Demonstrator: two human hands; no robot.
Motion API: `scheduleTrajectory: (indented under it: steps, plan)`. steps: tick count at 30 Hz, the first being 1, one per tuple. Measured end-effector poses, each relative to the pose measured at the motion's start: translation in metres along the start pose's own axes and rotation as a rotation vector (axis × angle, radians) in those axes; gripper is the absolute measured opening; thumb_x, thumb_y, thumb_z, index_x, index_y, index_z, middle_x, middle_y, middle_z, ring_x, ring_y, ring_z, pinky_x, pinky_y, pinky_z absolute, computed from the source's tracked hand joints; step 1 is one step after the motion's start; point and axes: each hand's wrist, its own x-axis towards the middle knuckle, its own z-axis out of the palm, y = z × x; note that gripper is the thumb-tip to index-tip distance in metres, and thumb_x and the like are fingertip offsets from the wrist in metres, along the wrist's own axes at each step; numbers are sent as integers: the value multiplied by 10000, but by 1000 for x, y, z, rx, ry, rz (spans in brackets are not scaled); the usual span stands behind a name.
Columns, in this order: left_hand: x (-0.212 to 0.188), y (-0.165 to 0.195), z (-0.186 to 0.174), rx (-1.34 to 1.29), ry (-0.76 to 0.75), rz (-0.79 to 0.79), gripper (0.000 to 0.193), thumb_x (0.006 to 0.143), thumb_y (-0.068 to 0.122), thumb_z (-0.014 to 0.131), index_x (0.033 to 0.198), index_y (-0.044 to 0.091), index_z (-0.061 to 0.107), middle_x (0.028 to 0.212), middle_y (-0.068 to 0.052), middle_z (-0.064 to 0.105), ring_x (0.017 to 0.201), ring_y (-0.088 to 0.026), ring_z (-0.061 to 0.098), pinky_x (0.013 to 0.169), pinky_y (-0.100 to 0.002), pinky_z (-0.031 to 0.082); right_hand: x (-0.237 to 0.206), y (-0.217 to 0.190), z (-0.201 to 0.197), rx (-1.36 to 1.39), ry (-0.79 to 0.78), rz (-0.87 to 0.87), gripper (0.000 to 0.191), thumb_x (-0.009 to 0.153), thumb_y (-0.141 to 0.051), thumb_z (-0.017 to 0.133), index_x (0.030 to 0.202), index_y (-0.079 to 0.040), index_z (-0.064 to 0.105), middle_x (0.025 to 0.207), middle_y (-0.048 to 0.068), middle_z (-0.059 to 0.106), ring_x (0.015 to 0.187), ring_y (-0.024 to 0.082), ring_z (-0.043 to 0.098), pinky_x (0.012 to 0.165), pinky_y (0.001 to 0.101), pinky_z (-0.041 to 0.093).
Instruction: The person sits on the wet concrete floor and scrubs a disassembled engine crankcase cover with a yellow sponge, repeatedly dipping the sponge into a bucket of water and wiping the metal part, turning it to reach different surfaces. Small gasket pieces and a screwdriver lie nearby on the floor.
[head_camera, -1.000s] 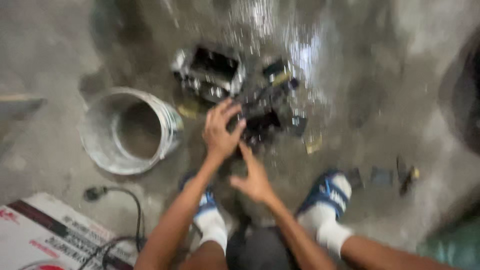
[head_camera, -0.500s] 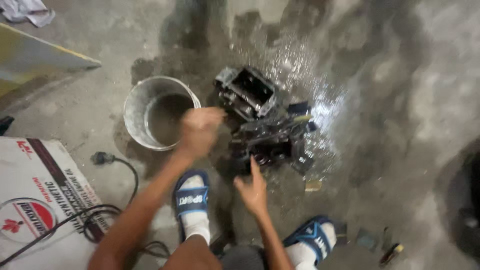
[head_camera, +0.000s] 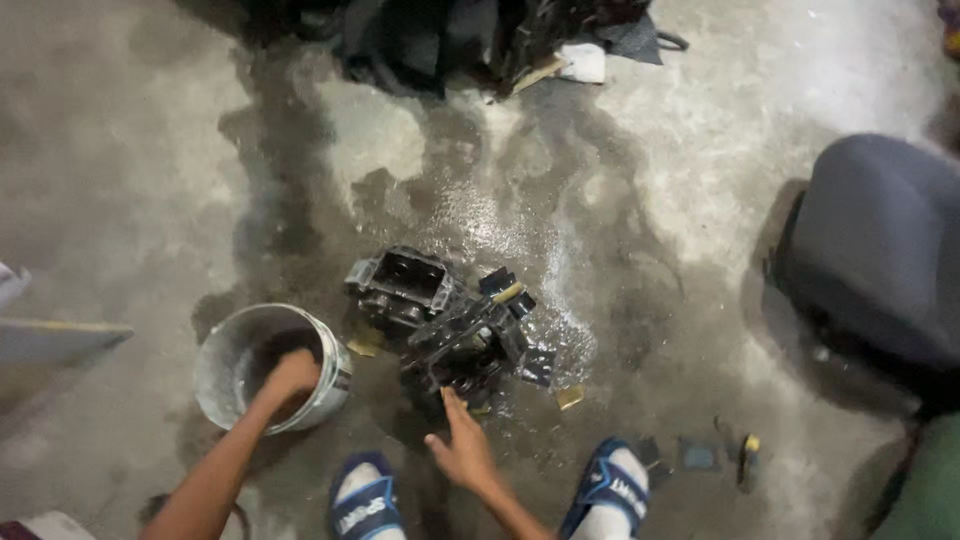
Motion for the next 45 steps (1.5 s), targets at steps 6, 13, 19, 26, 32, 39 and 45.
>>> scheduleTrajectory:
  steps: [6,13,19,26,32,39,45]
  plan:
    - [-31,37,-28,-1320,-628,-37,330,990,220,477,911,71,761,903,-154,754,798,-303,700,710,-438,559,16,-15,-11,184,-24,92,1056,649,-406,906,1524,-59,426,1457,208,585,1348,344,590,1120,407,456]
    - [-52,132,0,-588,-318,639,422,1015,362,509,1056,-6,712,1048,-179,774,971,-270,740,857,-409,545,12,-34,-25,135,-4,87,1112,620,-392,928,1544,-63,402,1447,223,583,1325,367,586,1111,421,457]
    - [-30,146,24,-469,-410,404,444,977,363,514,947,-37,704,900,-239,746,919,-334,708,838,-470,503,12,-33,-25,187,49,-97,1147,609,-326,920,1572,-78,348,1529,244,498,1399,397,482,1125,459,394]
    - [-18,161,31,692,89,735,903,790,525,723,1539,259,293,1649,-71,183,1466,-356,338,1142,-561,355,15,-18,-29,91,-6,-118,1138,683,-386,960,1570,-14,351,1519,281,510,1398,418,518,1144,461,415]
    - [-12,162,27,557,-313,611,1543,518,554,975,1644,264,-39,1725,-89,-121,1511,-397,257,1127,-556,375,8,-19,-33,223,-156,156,1063,637,-366,870,1542,-43,416,1408,214,639,1122,370,696,984,412,540]
    - [-4,143,45,264,-221,793,1513,460,469,1000,1621,241,57,1709,-121,-28,1412,-477,389,1148,-499,407,9,-8,-24,115,-168,164,966,735,-339,883,1556,-56,461,1481,211,623,1356,299,638,1128,395,504]
    - [-12,148,40,258,-309,663,1468,540,388,988,1626,318,3,1719,-60,-81,1465,-467,321,1073,-497,462,9,7,-12,401,-29,-143,1097,739,-229,893,1611,-15,261,1600,240,415,1473,394,393,1159,478,362]
